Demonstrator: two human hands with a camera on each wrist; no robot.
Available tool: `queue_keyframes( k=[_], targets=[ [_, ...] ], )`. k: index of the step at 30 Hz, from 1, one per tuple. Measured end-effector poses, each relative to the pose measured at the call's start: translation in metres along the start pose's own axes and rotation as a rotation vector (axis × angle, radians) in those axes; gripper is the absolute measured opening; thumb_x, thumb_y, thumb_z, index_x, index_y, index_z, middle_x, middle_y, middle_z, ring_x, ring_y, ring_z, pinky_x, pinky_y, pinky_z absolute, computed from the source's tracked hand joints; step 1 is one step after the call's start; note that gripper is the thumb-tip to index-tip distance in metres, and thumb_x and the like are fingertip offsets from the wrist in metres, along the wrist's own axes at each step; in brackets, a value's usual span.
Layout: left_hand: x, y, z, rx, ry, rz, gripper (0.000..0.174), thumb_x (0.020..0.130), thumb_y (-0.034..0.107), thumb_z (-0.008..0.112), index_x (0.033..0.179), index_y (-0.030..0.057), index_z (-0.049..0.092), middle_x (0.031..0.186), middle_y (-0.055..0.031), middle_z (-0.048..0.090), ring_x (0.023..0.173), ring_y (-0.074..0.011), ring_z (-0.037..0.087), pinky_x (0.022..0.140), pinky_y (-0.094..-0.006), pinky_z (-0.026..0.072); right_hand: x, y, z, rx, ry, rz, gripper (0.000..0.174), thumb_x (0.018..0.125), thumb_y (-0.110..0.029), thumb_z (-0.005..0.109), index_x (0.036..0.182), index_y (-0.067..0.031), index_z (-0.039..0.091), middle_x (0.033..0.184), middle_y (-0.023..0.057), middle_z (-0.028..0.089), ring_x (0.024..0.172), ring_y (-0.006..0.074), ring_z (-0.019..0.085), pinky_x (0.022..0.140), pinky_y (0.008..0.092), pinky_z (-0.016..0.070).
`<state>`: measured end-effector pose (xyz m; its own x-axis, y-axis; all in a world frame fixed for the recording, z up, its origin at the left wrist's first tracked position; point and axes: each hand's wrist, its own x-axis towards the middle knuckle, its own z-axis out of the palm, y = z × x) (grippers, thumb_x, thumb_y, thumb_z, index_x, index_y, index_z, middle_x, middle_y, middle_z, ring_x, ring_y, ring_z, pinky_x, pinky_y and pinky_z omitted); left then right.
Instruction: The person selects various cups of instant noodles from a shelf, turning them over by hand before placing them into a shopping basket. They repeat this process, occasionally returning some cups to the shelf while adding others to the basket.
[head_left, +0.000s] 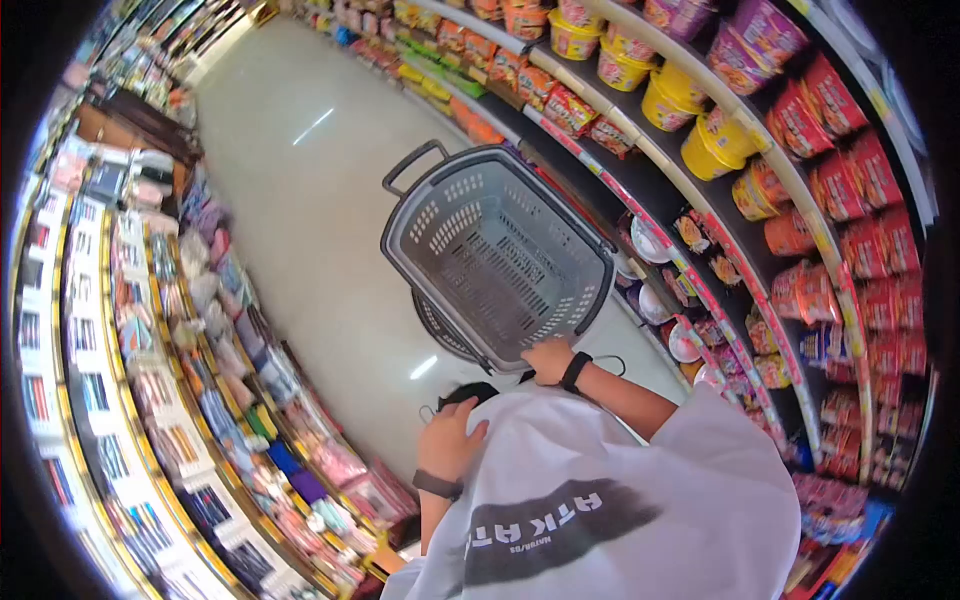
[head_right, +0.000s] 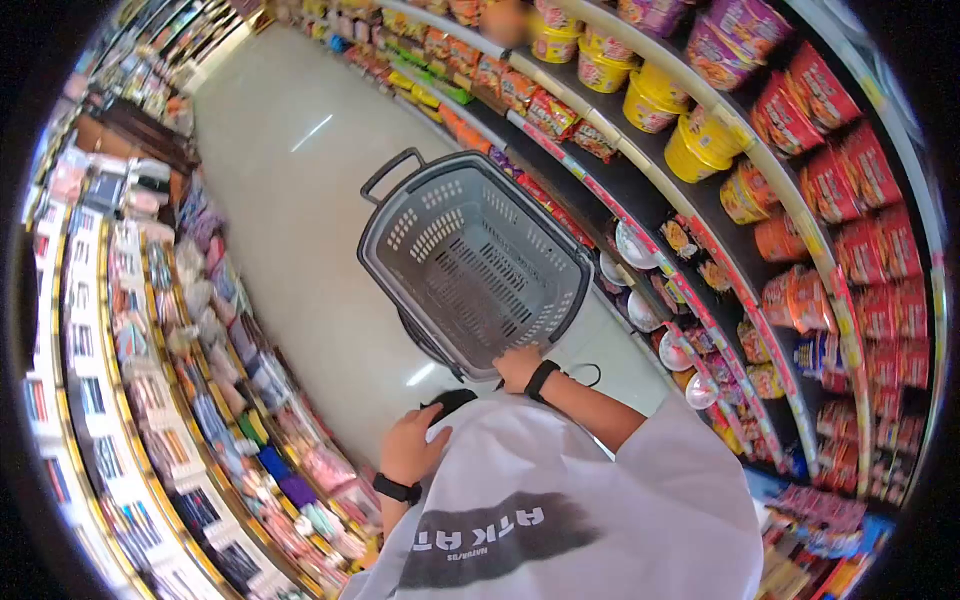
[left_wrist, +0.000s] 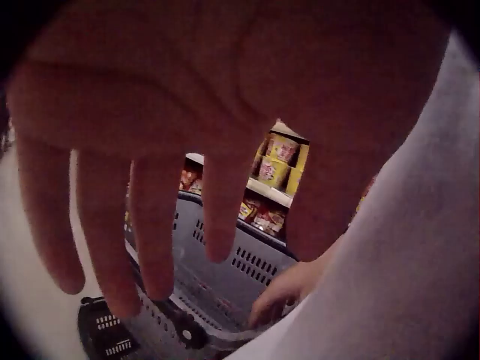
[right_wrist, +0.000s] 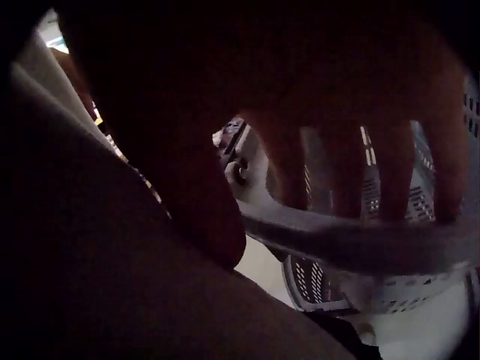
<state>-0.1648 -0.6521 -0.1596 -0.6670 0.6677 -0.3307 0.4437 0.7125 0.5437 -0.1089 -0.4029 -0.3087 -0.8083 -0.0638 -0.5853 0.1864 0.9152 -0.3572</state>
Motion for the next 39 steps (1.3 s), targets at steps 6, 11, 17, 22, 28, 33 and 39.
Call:
queue_keyframes(
  k=[6, 11, 17, 22, 28, 33, 39],
  targets=[
    [0.014, -0.072, -0.050, 0.111, -0.166, 0.206, 0.043, 0.086, 0.033, 0.065, 0.122, 0.0094, 0.062, 0.108, -0.0177, 0.066, 0.096, -0.0370, 0.064, 0.082, -0.0449, 0.0522, 0.040, -0.058, 0.031, 0.093, 0.183, 0.281, 0.040, 0.071, -0.022, 0.068, 0.108, -0.0086, 0.065, 0.098, 0.0170, 0.069, 0.097, 0.0372, 0.066, 0.089, 0.0577, 0.0457],
    [0.035, -0.146, -0.059, 0.202, -0.231, 0.394, 0.043, 0.085, 0.032, 0.066, 0.122, 0.0112, 0.062, 0.103, -0.0148, 0.066, 0.094, -0.0340, 0.064, 0.079, -0.0458, 0.0525, 0.066, -0.091, 0.066, 0.187, 0.386, 0.498, 0.036, 0.075, -0.020, 0.066, 0.109, -0.0091, 0.062, 0.096, 0.0143, 0.070, 0.103, 0.0348, 0.064, 0.101, 0.0588, 0.0360],
    [0.044, -0.187, -0.063, 0.153, -0.293, 0.459, 0.044, 0.085, 0.032, 0.068, 0.123, 0.0105, 0.061, 0.104, -0.0180, 0.067, 0.094, -0.0369, 0.065, 0.080, -0.0472, 0.0526, 0.079, -0.099, 0.091, 0.092, 0.464, 0.607, 0.026, 0.086, -0.018, 0.057, 0.110, -0.0116, 0.063, 0.103, 0.0154, 0.070, 0.107, 0.0331, 0.063, 0.107, 0.0621, 0.0265],
    [0.063, -0.181, -0.033, 0.080, -0.219, 0.538, 0.067, 0.078, 0.030, 0.074, 0.138, 0.0132, 0.049, 0.133, -0.0267, 0.051, 0.121, -0.0444, 0.049, 0.100, -0.0508, 0.0433, 0.057, -0.106, 0.076, 0.093, 0.291, 0.618, 0.034, 0.089, -0.012, 0.053, 0.121, -0.0184, 0.063, 0.107, 0.0129, 0.070, 0.116, 0.0344, 0.058, 0.111, 0.0652, 0.0180],
    [0.129, -0.137, 0.009, 0.405, 0.005, 0.537, 0.087, 0.071, 0.025, 0.080, 0.147, 0.0173, 0.037, 0.152, -0.0259, 0.029, 0.141, -0.0445, 0.027, 0.111, -0.0553, 0.0304, 0.025, -0.080, 0.107, -0.018, 0.342, 0.606, 0.041, 0.086, -0.014, 0.059, 0.127, -0.0205, 0.060, 0.118, 0.0152, 0.065, 0.126, 0.0362, 0.049, 0.111, 0.0665, 0.0166],
    [0.160, -0.140, 0.029, 0.649, -0.416, 0.205, 0.093, 0.071, 0.050, 0.078, 0.149, 0.0207, 0.037, 0.139, -0.0222, 0.052, 0.136, -0.0347, 0.043, 0.114, -0.0570, 0.0231, -0.057, -0.104, 0.135, -0.116, 0.851, 0.646, 0.041, 0.076, -0.014, 0.064, 0.117, -0.0182, 0.064, 0.123, 0.0122, 0.058, 0.127, 0.0339, 0.047, 0.107, 0.0662, 0.0281],
    [0.101, -0.139, 0.072, 0.780, -0.325, 0.395, 0.063, 0.079, 0.053, 0.072, 0.121, 0.0078, 0.057, 0.095, -0.0194, 0.070, 0.090, -0.0372, 0.068, 0.077, -0.0485, 0.0540, -0.195, -0.067, 0.298, 0.821, 0.802, 0.925, 0.041, 0.076, -0.017, 0.062, 0.116, -0.0139, 0.064, 0.110, 0.0172, 0.068, 0.102, 0.0364, 0.065, 0.085, 0.0430, 0.0548]
  ],
)
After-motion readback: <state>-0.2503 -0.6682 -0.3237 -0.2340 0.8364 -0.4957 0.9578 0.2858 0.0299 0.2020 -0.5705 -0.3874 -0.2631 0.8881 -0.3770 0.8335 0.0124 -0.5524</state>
